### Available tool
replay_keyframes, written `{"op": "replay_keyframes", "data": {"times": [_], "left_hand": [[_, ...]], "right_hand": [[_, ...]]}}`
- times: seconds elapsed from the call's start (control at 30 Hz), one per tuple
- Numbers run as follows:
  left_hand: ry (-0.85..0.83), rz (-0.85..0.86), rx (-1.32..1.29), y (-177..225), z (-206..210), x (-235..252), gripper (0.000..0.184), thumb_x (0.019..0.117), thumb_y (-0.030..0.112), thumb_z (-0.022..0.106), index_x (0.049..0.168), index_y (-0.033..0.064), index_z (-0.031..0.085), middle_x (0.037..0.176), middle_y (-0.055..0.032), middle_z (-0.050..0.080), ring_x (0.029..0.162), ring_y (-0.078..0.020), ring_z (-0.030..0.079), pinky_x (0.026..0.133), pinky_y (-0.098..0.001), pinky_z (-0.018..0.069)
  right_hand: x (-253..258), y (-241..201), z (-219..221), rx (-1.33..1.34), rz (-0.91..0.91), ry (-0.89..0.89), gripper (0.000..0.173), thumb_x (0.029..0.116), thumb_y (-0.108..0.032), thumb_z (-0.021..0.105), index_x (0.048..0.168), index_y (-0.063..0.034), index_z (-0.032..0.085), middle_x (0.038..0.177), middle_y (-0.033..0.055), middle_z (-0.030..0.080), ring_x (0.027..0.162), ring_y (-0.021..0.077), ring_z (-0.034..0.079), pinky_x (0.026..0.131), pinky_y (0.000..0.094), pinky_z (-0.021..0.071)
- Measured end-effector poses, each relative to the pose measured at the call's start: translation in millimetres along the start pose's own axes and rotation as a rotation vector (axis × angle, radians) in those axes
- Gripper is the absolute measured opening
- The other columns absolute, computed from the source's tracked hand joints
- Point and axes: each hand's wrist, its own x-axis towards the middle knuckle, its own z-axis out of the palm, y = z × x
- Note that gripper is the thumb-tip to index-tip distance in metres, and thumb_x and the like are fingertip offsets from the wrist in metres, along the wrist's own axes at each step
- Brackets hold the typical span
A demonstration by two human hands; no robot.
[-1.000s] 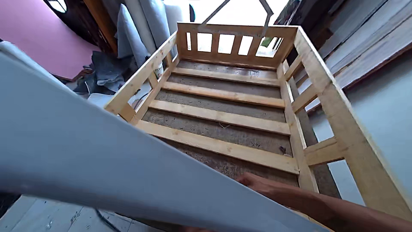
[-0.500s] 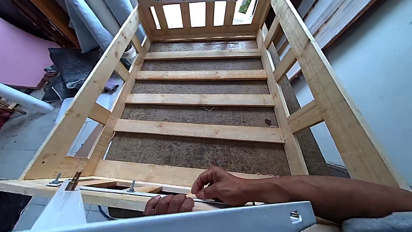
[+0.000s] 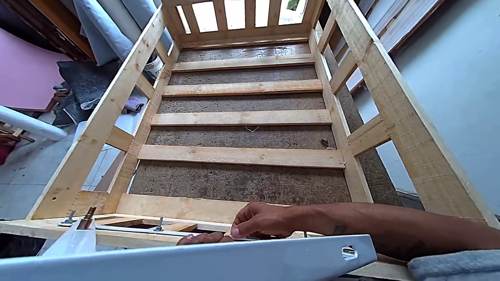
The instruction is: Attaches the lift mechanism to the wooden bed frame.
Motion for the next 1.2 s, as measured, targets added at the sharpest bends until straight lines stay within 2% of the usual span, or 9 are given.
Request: {"op": "replay_keyframes", "data": {"times": [0.1, 0.23, 0.33, 0.47, 0.63, 0.77, 0.87, 1.0, 1.2], "left_hand": [[-0.03, 0.024, 0.049, -3, 0, 3, 0.033, 0.0838, 0.045, 0.071, 0.09, 0.0123, 0.074, 0.089, -0.0052, 0.07, 0.096, -0.0193, 0.064, 0.113, -0.045, 0.0281], [-0.034, 0.017, 0.004, -5, 1, -1, 0.031, 0.0835, 0.045, 0.071, 0.089, 0.0148, 0.074, 0.091, -0.0044, 0.072, 0.097, -0.0194, 0.065, 0.112, -0.0471, 0.0298], [-0.037, -0.019, -0.005, -1, -2, 3, 0.034, 0.0814, 0.044, 0.074, 0.089, 0.0104, 0.074, 0.092, -0.0082, 0.073, 0.096, -0.0212, 0.067, 0.108, -0.0447, 0.0378], [0.008, -0.092, -0.187, 1, 2, 7, 0.034, 0.0809, 0.038, 0.076, 0.091, 0.0058, 0.072, 0.085, -0.0033, 0.07, 0.088, -0.013, 0.065, 0.103, -0.0364, 0.0426], [-0.13, 0.054, 0.148, -18, 6, -12, 0.034, 0.083, 0.054, 0.069, 0.092, 0.0212, 0.073, 0.091, -0.001, 0.069, 0.096, -0.0214, 0.061, 0.106, -0.0519, 0.0325], [-0.154, 0.111, 0.226, -34, 18, -28, 0.029, 0.0879, 0.05, 0.065, 0.097, 0.0231, 0.072, 0.092, 0.0014, 0.067, 0.097, -0.0186, 0.06, 0.107, -0.0494, 0.0306], [-0.184, 0.073, 0.242, -17, 5, -12, 0.028, 0.0867, 0.047, 0.066, 0.095, 0.02, 0.072, 0.092, -0.001, 0.067, 0.097, -0.0202, 0.06, 0.107, -0.0493, 0.0293], [-0.055, 0.15, 0.261, -27, 15, -11, 0.026, 0.0889, 0.048, 0.064, 0.096, 0.0232, 0.066, 0.089, 0.0035, 0.062, 0.094, -0.0155, 0.056, 0.106, -0.0414, 0.0292], [-0.079, 0.175, 0.297, -33, 15, -22, 0.03, 0.087, 0.049, 0.066, 0.102, 0.0231, 0.072, 0.097, 0.0012, 0.069, 0.098, -0.0203, 0.059, 0.108, -0.0496, 0.0294]], "right_hand": [[-7, -4, -16, 0.045, -0.014, -0.091, 0.019, 0.0923, -0.013, 0.056, 0.107, -0.0112, 0.069, 0.077, -0.0039, 0.063, 0.055, 0.0027, 0.052, 0.049, 0.021, 0.0454], [-7, -12, -1, -0.099, 0.007, 0.01, 0.033, 0.1036, -0.042, 0.058, 0.096, -0.0114, 0.067, 0.065, -0.0064, 0.052, 0.051, 0.0036, 0.046, 0.049, 0.0233, 0.0424], [-4, -3, -14, 0.056, -0.045, -0.064, 0.021, 0.0885, -0.007, 0.056, 0.104, -0.0089, 0.069, 0.074, -0.0034, 0.064, 0.053, 0.0031, 0.052, 0.047, 0.0217, 0.044], [3, -5, -7, -0.003, -0.037, -0.044, 0.038, 0.1054, -0.044, 0.051, 0.102, -0.0103, 0.069, 0.061, -0.0063, 0.047, 0.047, 0.0038, 0.041, 0.046, 0.0218, 0.0384], [-1, -7, -17, 0.032, -0.024, -0.149, 0.028, 0.0865, -0.008, 0.05, 0.107, -0.0108, 0.069, 0.075, -0.0046, 0.062, 0.057, 0.0029, 0.052, 0.052, 0.0226, 0.0464], [-1, -13, -2, -0.088, 0.0, -0.035, 0.037, 0.1056, -0.046, 0.051, 0.101, -0.0123, 0.067, 0.065, -0.0074, 0.05, 0.052, 0.0035, 0.046, 0.051, 0.023, 0.0432], [-4, -10, -15, 0.024, -0.029, -0.121, 0.019, 0.0909, -0.01, 0.056, 0.105, -0.0101, 0.068, 0.075, -0.0046, 0.062, 0.057, 0.0031, 0.054, 0.052, 0.0223, 0.0485], [-2, -15, -5, -0.047, -0.01, -0.05, 0.033, 0.1055, -0.04, 0.051, 0.1, -0.013, 0.068, 0.064, -0.008, 0.05, 0.051, 0.0028, 0.046, 0.049, 0.0214, 0.0423], [0, -10, -19, 0.002, -0.007, -0.136, 0.026, 0.0917, -0.014, 0.05, 0.107, -0.0105, 0.07, 0.077, -0.0041, 0.062, 0.058, 0.0038, 0.053, 0.054, 0.0232, 0.0476]]}}
